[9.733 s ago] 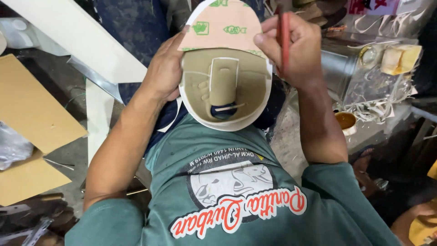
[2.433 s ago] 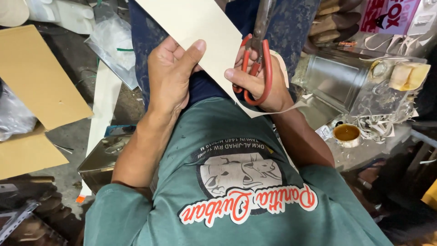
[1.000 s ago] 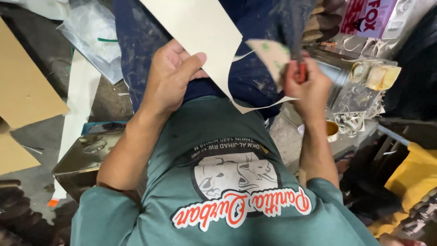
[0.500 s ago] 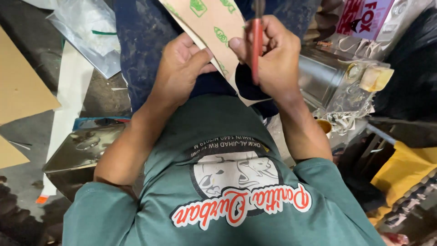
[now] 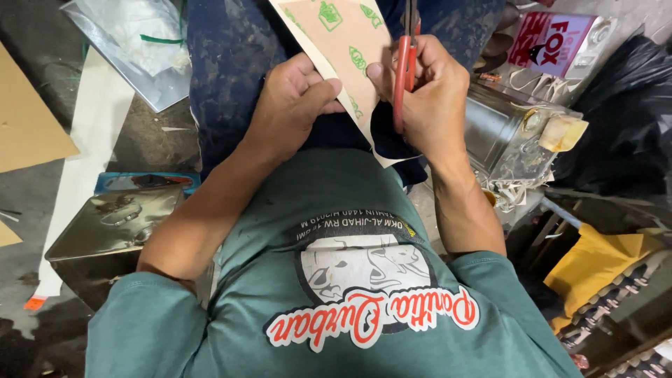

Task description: Cutting out curved pattern pieces from a sheet of leather using scissors

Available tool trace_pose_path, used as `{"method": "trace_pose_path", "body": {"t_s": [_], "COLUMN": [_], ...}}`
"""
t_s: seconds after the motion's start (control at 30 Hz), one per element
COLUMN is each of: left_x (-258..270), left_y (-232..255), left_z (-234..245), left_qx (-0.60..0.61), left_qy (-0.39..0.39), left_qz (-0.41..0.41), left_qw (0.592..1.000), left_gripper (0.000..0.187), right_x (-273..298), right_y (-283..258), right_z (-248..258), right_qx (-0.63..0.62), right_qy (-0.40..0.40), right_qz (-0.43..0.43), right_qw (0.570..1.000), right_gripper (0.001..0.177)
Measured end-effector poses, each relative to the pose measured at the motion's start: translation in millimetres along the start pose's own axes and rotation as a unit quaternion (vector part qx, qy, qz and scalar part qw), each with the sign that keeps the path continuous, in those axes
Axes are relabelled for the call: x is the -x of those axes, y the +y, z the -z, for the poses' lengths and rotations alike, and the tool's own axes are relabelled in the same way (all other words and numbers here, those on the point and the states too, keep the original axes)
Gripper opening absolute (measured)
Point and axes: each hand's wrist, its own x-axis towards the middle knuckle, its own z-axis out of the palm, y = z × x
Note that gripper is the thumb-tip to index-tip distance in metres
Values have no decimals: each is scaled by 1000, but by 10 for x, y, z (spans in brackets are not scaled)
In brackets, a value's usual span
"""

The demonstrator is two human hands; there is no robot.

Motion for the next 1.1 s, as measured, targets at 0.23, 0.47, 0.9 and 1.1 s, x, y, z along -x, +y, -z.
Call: {"method": "trace_pose_path", "body": {"t_s": [0.23, 0.47, 0.9, 1.1], "left_x": [-15, -83, -80, -40], "left_y": [65, 106, 100, 155], "left_z": [-20, -143, -185, -251], "left_qx": [0, -48, -72, -21], "left_qy": [-4, 82, 110, 81], "left_qz": [9, 11, 2, -34], "left_qw": [1000, 995, 991, 996], "left_gripper": [42, 34, 29, 32], "right_x": [-26, -5, -12, -97], "right_y": [-36, -84, -20, 65], "right_z": [2, -28, 523, 238], "right_qx": [8, 44, -31, -65], "right_qy": [-15, -1, 48, -56], "right_qz": [3, -14, 80, 70], "right_qw": [1000, 999, 995, 994], "right_gripper": [30, 29, 41, 22]}}
